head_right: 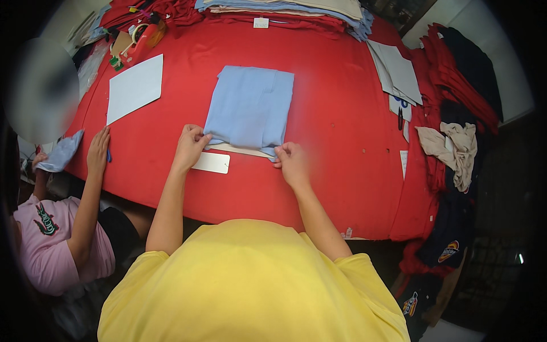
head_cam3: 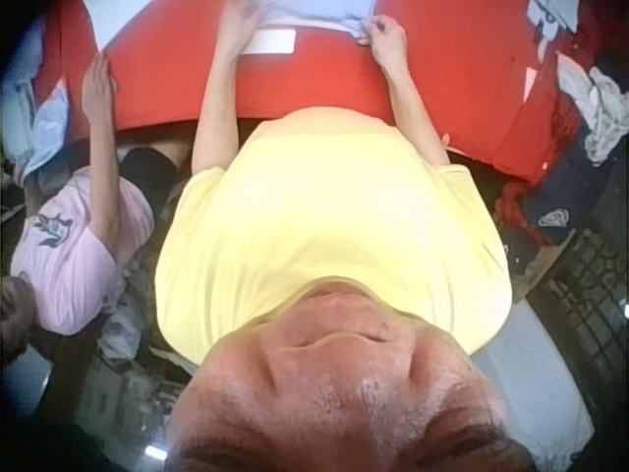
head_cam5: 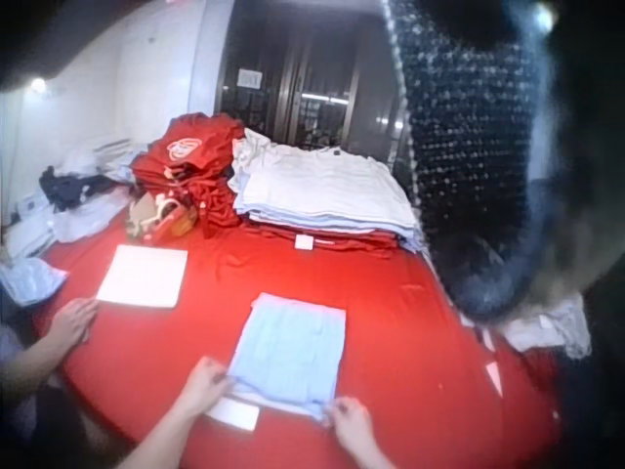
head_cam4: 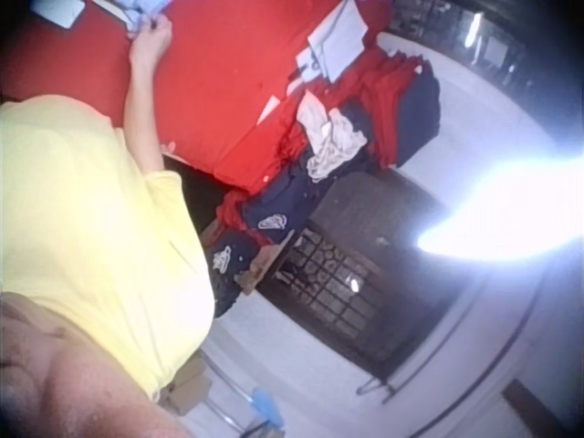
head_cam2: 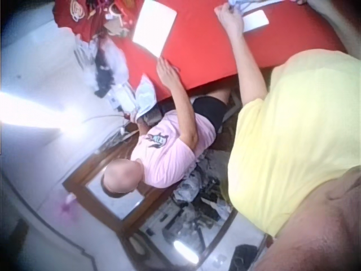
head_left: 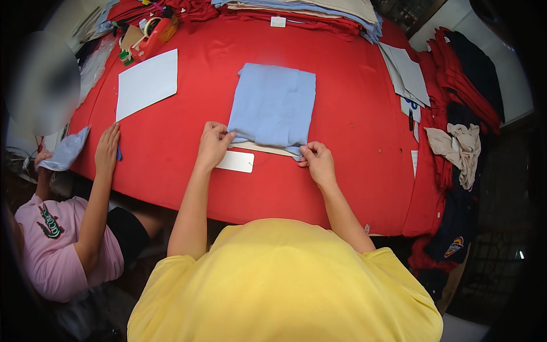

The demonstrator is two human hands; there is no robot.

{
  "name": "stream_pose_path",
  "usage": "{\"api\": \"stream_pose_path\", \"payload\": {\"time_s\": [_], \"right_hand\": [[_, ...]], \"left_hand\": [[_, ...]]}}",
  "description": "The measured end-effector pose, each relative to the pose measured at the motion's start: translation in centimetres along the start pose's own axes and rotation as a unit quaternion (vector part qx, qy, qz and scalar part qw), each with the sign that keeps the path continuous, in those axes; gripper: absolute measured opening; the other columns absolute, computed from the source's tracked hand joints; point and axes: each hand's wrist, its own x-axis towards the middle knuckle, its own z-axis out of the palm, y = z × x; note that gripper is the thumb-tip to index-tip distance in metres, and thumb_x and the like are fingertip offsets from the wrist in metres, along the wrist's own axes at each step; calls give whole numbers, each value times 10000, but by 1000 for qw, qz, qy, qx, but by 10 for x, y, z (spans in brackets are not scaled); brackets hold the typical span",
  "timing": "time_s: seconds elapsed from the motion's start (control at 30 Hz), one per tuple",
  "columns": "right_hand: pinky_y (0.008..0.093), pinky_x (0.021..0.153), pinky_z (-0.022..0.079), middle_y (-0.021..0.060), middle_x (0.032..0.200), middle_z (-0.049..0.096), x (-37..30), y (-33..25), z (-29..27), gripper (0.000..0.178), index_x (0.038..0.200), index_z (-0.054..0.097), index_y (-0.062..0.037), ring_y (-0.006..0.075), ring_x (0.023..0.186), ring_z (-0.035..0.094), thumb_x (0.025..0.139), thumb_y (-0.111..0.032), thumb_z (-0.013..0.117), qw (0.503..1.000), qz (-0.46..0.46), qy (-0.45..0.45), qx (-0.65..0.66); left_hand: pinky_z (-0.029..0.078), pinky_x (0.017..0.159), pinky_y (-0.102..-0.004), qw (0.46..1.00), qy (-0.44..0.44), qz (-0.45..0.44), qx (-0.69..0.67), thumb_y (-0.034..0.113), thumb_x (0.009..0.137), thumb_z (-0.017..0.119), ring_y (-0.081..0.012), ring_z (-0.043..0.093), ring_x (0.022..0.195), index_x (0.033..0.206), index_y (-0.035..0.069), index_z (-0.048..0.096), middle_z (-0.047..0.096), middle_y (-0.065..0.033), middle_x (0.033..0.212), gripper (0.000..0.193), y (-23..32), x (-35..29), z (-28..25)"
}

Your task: The person folds light blue and tan shirts on a red table using a rectangular board and attaches tags before placing them aside.

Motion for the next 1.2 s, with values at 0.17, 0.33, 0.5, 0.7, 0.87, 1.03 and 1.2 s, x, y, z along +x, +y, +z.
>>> {"api": "stream_pose_path", "payload": {"time_s": [0.17,0.33,0.5,0.7,0.87,1.03,1.2], "right_hand": [[254,558,554,74,846,571,-10,-13,10,253,1118,536,58,110,662,589,927,-100,586,997,-40,64,33],[258,546,541,76,822,571,-8,-15,7,222,1055,568,46,110,660,590,930,-137,591,999,-15,35,-16],[268,561,539,75,804,555,-10,-20,8,230,949,586,50,118,649,597,926,-177,608,996,12,40,-84],[282,553,519,115,820,559,-7,-15,7,311,834,563,48,141,585,597,912,-244,634,992,-25,34,-119],[278,571,546,115,946,514,-11,-22,11,332,807,545,70,133,645,602,899,-226,664,981,-35,47,-187],[310,504,510,163,938,504,-6,-17,11,389,693,493,60,185,587,618,894,-229,658,985,-52,42,-159],[337,491,510,181,895,501,-3,-13,11,411,669,475,57,220,565,626,898,-239,646,975,-68,60,-201]], "left_hand": [[490,746,-301,999,-5,7,-34,128,859,664,-171,545,810,1014,-91,634,484,-109,1098,270,0,-4,-4],[486,744,-306,999,-14,-10,-27,139,861,669,-167,550,816,924,-81,634,473,-115,1155,232,-2,-4,-5],[482,736,-301,1000,-2,9,-15,184,864,674,-162,550,809,779,-52,597,461,-132,1209,263,-6,-5,-7],[491,716,-299,999,-26,-1,-47,225,854,687,-154,549,773,739,-42,580,430,-142,1240,310,1,-7,-9],[490,704,-300,997,-12,6,-80,238,844,704,-152,541,765,730,-39,568,422,-150,1244,329,3,-10,-11],[480,691,-309,998,13,19,-52,237,828,718,-165,533,777,701,-30,536,453,-142,1197,347,3,-9,-8],[455,687,-309,998,63,10,-8,232,787,744,-184,535,834,657,-14,492,493,-128,1137,375,9,-13,-2]]}}
